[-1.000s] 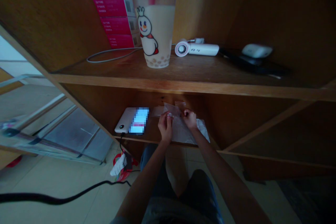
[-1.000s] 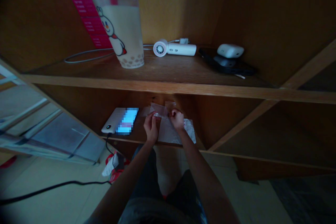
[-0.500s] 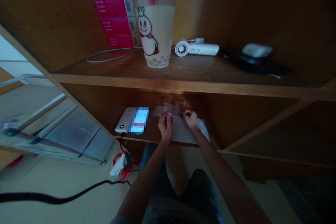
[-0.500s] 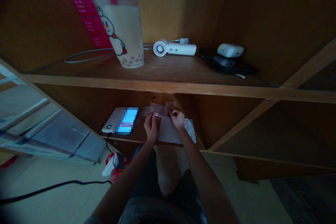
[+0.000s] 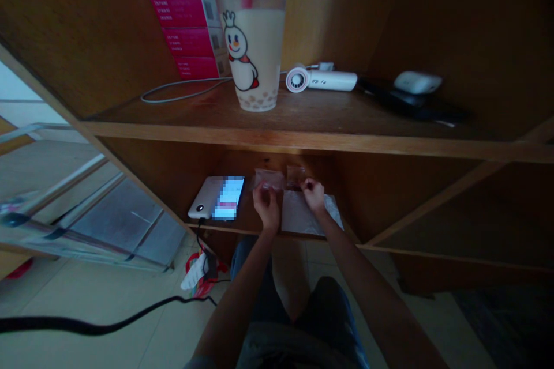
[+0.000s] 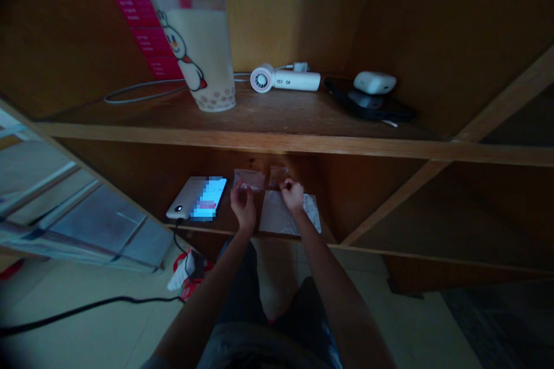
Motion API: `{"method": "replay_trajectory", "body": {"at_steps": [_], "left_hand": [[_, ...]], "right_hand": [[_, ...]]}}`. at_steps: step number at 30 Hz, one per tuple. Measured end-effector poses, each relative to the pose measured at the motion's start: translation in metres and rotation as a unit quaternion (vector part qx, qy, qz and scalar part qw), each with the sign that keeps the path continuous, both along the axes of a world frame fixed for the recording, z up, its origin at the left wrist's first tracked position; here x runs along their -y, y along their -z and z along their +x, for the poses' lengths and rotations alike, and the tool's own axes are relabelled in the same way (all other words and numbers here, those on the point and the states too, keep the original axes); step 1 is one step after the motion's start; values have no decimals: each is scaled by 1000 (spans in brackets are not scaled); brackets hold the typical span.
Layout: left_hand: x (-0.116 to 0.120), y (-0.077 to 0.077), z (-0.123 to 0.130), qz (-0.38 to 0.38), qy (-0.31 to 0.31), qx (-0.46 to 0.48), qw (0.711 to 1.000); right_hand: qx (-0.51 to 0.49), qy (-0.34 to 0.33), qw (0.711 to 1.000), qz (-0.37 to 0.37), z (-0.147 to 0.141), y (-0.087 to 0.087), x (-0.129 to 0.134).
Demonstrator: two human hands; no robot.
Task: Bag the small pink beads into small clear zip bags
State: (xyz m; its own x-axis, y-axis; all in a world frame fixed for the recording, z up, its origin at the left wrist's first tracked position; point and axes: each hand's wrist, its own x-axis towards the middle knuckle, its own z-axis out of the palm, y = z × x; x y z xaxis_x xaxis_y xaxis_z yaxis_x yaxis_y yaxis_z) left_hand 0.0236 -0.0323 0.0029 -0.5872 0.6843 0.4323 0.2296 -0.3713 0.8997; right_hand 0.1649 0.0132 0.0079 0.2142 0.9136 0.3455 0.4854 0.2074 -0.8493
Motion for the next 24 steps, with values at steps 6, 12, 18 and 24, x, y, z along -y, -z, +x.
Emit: {"method": "replay_trajectory", "body": {"at_steps": [6,12,18,24], "left_hand": [[-13,10,-8,-4,-30,43,999],[-16,12,-8,1,-48,35,998],[-11,10,-13,-6,-52,74,996],[-21,14,-34,-34,-22,105,994]], "right_hand": [[0,13,1000,0,6,0,0],[-11,23,1000,5,6,-5,-4],[139,-10,990,-14,9,-14,-10],[312,-54,948,-42,8,-17,-10]]}}
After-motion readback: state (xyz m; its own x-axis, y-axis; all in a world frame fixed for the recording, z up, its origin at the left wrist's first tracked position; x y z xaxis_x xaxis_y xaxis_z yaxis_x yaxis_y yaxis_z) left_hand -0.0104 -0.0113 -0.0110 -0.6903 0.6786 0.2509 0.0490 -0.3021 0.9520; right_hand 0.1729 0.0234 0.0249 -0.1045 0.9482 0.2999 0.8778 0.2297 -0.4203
